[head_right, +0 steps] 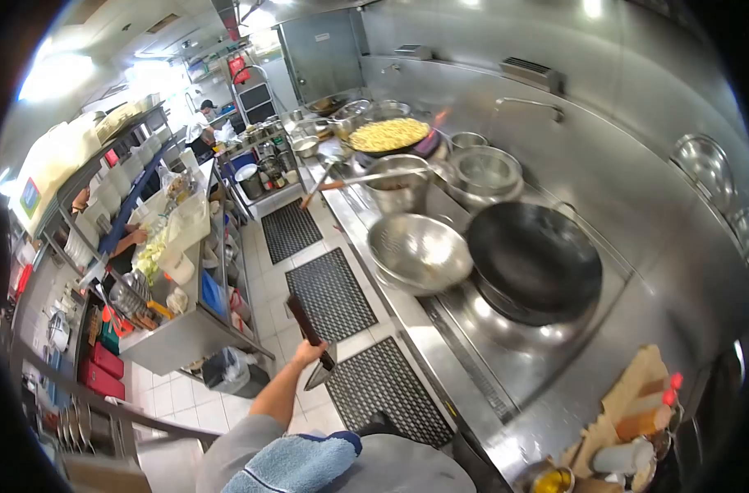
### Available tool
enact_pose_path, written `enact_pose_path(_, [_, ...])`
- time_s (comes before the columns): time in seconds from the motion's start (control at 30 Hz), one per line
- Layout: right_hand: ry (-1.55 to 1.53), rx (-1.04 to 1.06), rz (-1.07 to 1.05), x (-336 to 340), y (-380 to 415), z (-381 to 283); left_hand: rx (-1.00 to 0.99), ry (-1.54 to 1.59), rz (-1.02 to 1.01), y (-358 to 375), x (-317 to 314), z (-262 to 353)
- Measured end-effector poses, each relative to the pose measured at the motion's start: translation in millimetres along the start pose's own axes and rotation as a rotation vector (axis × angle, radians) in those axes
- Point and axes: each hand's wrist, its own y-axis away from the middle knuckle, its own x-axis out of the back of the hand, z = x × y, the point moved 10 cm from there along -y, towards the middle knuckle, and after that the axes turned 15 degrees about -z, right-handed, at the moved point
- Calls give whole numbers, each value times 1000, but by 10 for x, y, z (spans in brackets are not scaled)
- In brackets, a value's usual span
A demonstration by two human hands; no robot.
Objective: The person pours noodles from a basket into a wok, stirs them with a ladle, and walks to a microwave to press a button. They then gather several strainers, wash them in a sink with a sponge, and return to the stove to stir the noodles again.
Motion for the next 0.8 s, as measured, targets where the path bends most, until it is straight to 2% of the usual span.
enact_pose_path(0.13, [0,-94,-73,-113,-62,-857,-122,-131,143,-579,742,101])
enact_pose_path(0.23, [-22,-88,-73,11,-282,-1608,-131,88,15,-1076,1216,140])
enact_pose_path(0.33, [-56,-64,-63,212,-577,-2324,34,244,-9,-1601,1703,97])
enact_pose_path(0.43, [-47,-21,-63,416,-960,-3005,8,395,116,-2396,2152,-199])
enact_pose_path(0.57, [60,104,-87,900,-1668,-4187,-14,853,74,-2807,2723,-96])
enact_pose_path(0.63, [93,171,-102,1015,-2009,-4878,-10,901,128,-2929,3133,105])
enact_pose_path(0.8, [129,246,-139,1195,-2389,-6438,-143,973,59,-3691,4101,341])
